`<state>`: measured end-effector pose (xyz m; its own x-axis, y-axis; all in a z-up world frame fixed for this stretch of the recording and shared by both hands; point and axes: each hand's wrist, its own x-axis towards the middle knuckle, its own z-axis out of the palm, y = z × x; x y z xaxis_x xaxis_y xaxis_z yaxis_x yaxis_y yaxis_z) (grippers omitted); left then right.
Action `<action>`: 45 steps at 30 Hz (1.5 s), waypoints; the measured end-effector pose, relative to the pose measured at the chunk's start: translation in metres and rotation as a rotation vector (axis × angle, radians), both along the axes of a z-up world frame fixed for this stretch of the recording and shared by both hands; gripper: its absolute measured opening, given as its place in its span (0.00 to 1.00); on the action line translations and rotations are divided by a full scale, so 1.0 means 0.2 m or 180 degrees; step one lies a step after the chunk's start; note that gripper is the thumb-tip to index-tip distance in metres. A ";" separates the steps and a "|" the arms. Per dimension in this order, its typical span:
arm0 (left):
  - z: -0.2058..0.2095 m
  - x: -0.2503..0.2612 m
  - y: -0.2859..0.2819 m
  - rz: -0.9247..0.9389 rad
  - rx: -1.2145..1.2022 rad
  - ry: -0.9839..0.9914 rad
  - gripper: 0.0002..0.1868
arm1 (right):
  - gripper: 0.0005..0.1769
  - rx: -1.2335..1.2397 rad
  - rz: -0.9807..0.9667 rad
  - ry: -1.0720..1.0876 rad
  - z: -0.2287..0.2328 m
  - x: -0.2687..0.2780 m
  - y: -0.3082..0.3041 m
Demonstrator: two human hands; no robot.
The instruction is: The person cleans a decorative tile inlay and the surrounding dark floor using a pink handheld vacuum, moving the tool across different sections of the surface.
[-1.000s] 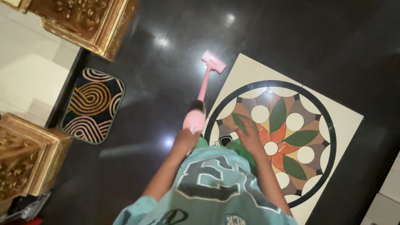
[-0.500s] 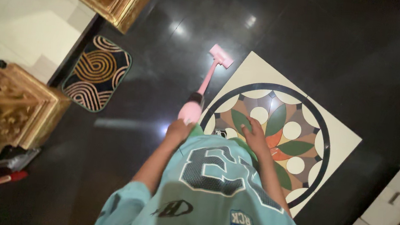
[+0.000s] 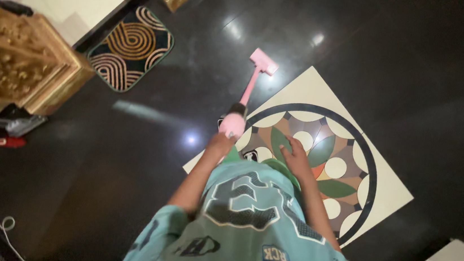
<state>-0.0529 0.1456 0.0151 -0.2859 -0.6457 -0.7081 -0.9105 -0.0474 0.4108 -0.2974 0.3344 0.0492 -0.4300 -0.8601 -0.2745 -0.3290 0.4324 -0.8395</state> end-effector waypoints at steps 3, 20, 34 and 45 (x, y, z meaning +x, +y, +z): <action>-0.05 -0.10 0.01 0.0247 0.0074 -0.0039 0.43 | 0.29 0.0018 0.0139 0.0013 0.01 0.00 0.07; 0.00 0.42 0.55 0.1302 0.0414 0.0069 0.38 | 0.27 0.0031 0.0694 -0.0110 -0.01 0.23 0.33; -0.14 1.40 0.94 0.2281 0.1154 0.1093 0.31 | 0.26 0.0173 0.0913 -0.0535 -0.02 0.71 0.41; -0.02 1.59 1.55 0.3296 0.1046 0.1450 0.25 | 0.27 0.0175 0.1170 -0.0497 -0.07 0.90 0.39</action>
